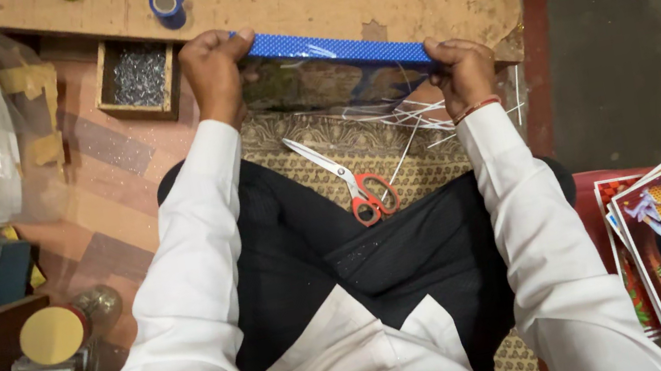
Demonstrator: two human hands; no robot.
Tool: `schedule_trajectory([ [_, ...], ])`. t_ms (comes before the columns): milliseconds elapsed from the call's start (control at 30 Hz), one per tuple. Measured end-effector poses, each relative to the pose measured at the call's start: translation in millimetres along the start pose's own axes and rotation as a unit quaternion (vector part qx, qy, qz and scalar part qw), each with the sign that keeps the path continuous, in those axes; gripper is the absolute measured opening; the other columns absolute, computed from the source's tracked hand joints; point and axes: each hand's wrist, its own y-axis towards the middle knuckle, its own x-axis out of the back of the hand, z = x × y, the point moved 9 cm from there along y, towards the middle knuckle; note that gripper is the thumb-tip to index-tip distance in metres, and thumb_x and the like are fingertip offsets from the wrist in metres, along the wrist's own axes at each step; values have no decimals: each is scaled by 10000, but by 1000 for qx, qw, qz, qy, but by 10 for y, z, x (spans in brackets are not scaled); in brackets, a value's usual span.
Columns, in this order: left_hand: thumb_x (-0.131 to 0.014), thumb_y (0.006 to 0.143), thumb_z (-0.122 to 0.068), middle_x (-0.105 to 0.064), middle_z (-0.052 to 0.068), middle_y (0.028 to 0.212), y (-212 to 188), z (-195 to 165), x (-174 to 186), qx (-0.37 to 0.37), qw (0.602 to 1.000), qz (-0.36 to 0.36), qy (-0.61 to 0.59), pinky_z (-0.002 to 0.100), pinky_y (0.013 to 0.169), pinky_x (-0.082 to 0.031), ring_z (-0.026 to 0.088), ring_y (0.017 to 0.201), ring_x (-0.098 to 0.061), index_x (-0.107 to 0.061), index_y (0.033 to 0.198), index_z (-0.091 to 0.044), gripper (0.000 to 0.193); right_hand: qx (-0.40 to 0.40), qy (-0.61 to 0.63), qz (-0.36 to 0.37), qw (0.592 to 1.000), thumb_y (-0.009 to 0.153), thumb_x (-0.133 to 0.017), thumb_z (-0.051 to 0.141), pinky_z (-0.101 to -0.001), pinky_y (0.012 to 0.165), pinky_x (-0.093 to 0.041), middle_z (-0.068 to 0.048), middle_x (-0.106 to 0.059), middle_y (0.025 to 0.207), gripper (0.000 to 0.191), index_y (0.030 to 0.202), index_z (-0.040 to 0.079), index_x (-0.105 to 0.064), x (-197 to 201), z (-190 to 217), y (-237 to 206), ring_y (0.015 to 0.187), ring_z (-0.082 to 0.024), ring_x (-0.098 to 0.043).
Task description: The person sits on the floor and assembles picture frames by applying blue patterned tape to the edges of printed images mounted on cardboard. They use scissors to trim excess tape and plastic film, then stack the finished frames.
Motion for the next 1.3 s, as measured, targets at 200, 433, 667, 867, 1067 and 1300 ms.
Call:
schedule_trajectory([
  [200,-796,848,-94,-679,33,680,-39,26,45,-19,999,-9,30,263,449,-521,115,565,-628,-656,698,-29,216,-12,10,-4,1000,875,-790,5,-276,418,-346,-59,-592,668,181,745,-16,-666,73,-86,-14,501,-140,-484],
  [433,-823,810,-146,-598,19,595,-133,-54,88,-41,991,-57,116,293,443,-521,117,513,-590,-617,652,-20,289,37,-68,-33,996,843,-812,80,-310,637,-526,-86,-693,879,228,1005,-3,-674,78,23,-173,710,-170,-617],
  [667,-822,813,-144,-588,27,576,-173,-111,102,-65,990,-57,113,300,441,-475,122,498,-560,-633,649,-10,284,330,-442,115,826,870,-870,290,-380,991,-518,-173,-723,1202,515,1224,-38,-690,-1040,541,-550,1137,-251,-678],
  [867,-824,823,-150,-582,34,556,-163,-129,104,-65,988,-50,133,316,450,-439,124,483,-548,-635,651,-4,294,181,-518,209,809,886,-846,341,-344,646,-469,-57,-665,708,346,846,10,-754,-1644,243,-215,683,-128,-584],
  [1067,-833,803,-153,-607,43,555,-153,-154,98,-21,992,-35,123,310,414,-452,130,452,-551,-673,658,-3,264,152,-502,165,835,854,-841,315,-336,532,-392,-25,-564,549,348,711,17,-733,-1525,174,-83,546,-97,-483],
  [1300,-835,790,-148,-647,61,550,-224,-257,102,-21,990,-40,135,295,386,-463,141,411,-581,-698,652,0,245,210,-526,132,813,867,-839,326,-359,553,-428,-108,-584,581,340,753,26,-728,-1537,230,-200,537,-171,-536],
])
